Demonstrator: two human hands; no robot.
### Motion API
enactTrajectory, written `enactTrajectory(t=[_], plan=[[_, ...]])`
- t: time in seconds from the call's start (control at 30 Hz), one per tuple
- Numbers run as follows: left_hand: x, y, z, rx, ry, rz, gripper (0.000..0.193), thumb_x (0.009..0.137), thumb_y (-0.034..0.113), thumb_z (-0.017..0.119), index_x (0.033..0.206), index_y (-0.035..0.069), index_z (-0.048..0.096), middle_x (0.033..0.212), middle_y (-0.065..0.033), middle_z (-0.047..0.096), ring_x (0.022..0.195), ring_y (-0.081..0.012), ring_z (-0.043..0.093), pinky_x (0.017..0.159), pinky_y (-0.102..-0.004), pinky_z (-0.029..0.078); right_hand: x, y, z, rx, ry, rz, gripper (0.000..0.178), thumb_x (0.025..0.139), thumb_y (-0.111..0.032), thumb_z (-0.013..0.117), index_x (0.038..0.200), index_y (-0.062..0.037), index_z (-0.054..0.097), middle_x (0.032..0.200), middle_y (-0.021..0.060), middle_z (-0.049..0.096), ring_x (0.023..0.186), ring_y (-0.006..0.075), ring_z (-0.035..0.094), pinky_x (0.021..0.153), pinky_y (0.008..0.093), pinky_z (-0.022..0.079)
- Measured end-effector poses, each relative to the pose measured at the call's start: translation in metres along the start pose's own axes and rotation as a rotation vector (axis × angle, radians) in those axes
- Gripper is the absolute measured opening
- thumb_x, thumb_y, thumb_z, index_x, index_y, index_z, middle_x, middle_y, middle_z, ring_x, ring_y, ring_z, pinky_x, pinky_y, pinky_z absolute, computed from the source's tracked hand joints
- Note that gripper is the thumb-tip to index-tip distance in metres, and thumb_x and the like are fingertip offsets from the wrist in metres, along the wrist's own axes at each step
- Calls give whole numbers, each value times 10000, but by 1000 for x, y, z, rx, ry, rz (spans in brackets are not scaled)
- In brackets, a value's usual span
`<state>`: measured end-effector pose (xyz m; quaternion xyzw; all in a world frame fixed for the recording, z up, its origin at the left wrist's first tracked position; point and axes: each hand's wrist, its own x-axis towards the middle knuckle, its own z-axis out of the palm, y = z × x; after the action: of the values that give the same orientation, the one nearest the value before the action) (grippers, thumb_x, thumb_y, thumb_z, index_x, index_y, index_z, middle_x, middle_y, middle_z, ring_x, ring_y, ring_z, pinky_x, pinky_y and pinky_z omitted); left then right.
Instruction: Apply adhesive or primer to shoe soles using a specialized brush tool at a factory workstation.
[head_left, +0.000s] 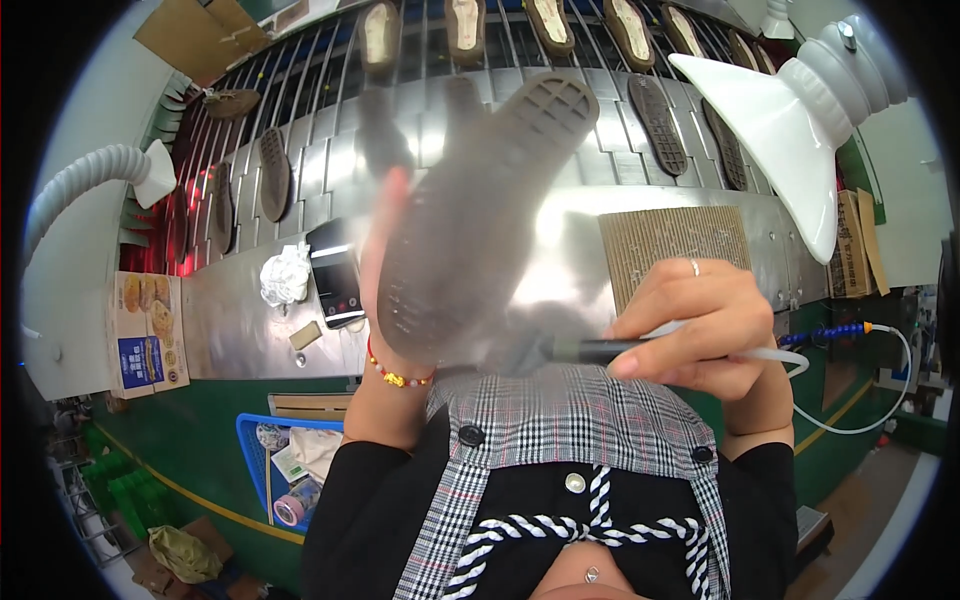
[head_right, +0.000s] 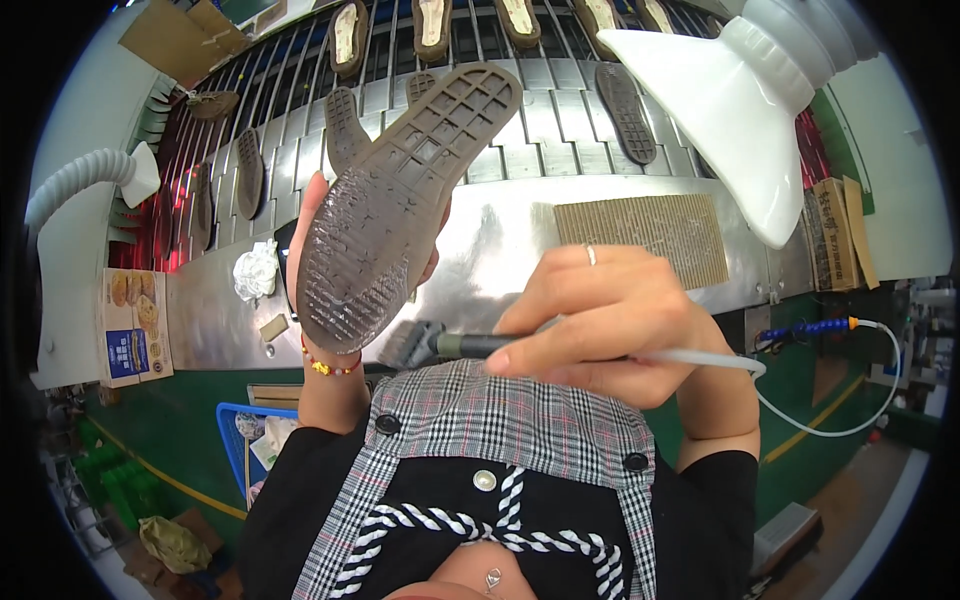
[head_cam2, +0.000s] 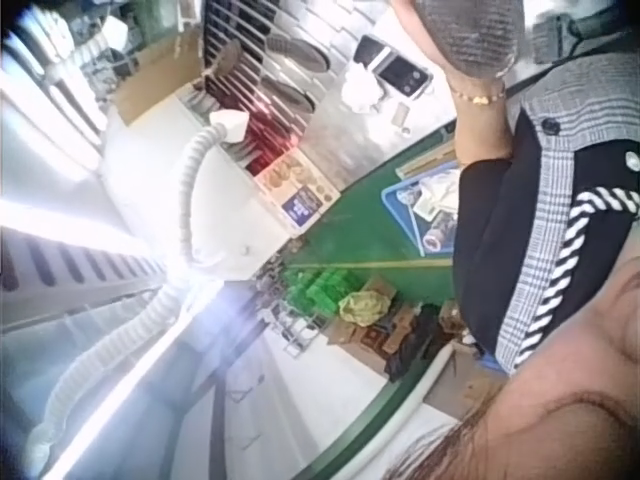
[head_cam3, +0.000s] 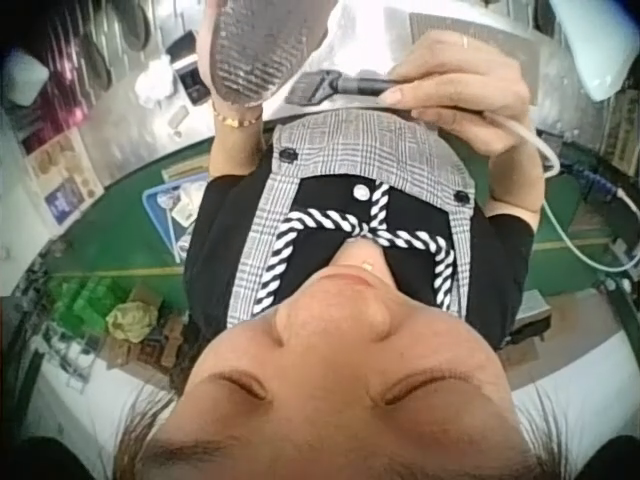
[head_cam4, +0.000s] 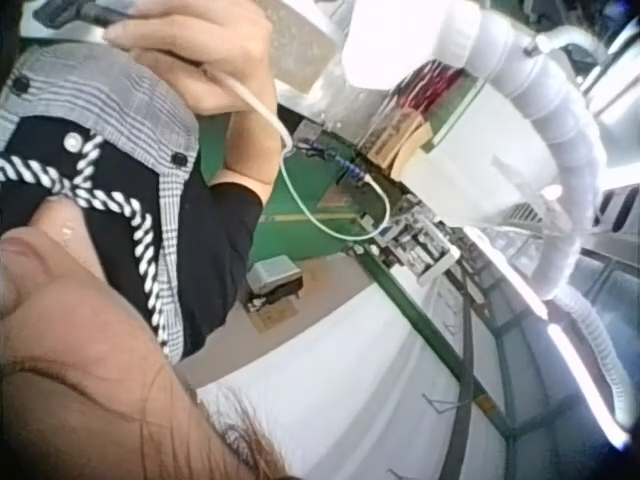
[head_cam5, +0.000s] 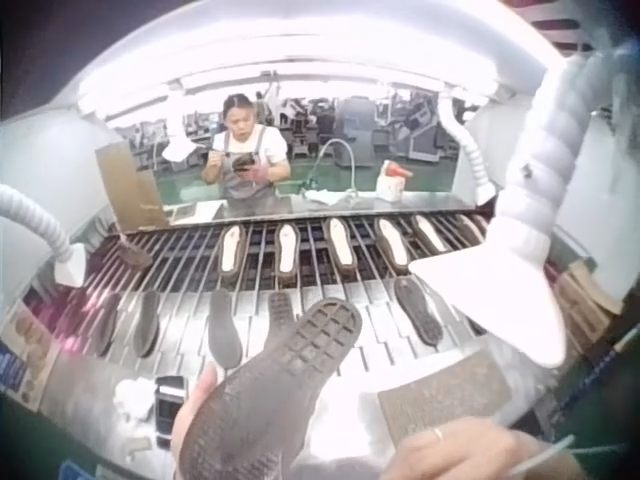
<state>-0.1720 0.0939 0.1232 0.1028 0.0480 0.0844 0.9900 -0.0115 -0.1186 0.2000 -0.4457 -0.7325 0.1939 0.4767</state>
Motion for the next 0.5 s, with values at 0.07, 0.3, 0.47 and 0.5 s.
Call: enactTrajectory(t=[0.07,0.3,0.47,0.5], plan=[[-2,-2,8,18,27,-27,646,1026,488,347,1422,-19,412,1381,-208,522,1220,-369,550,1022,-475,454,0,9,0,-142,183,30,178,755,-103,716,912,-33,765,846,159,711,686,242,646,615,331,505],[-8,-2,9,-179,-43,-80,774,995,594,302,1443,-31,380,1410,-312,436,1309,-437,445,977,-599,470,0,4,-13,-137,76,43,198,737,-132,729,902,-27,758,849,162,710,693,255,658,619,333,495],[-9,0,4,-403,-377,-204,788,995,613,265,1468,-12,350,1459,-257,416,1330,-417,436,1061,-550,391,1,-3,-20,-90,11,4,219,732,-95,714,935,-23,753,858,167,707,711,259,660,626,342,495],[-10,1,3,-346,-437,-231,777,999,613,249,1487,15,337,1486,-198,418,1342,-372,436,1132,-497,320,1,1,-20,-119,84,9,212,728,-83,706,924,-20,755,855,173,706,701,259,656,624,341,491]])
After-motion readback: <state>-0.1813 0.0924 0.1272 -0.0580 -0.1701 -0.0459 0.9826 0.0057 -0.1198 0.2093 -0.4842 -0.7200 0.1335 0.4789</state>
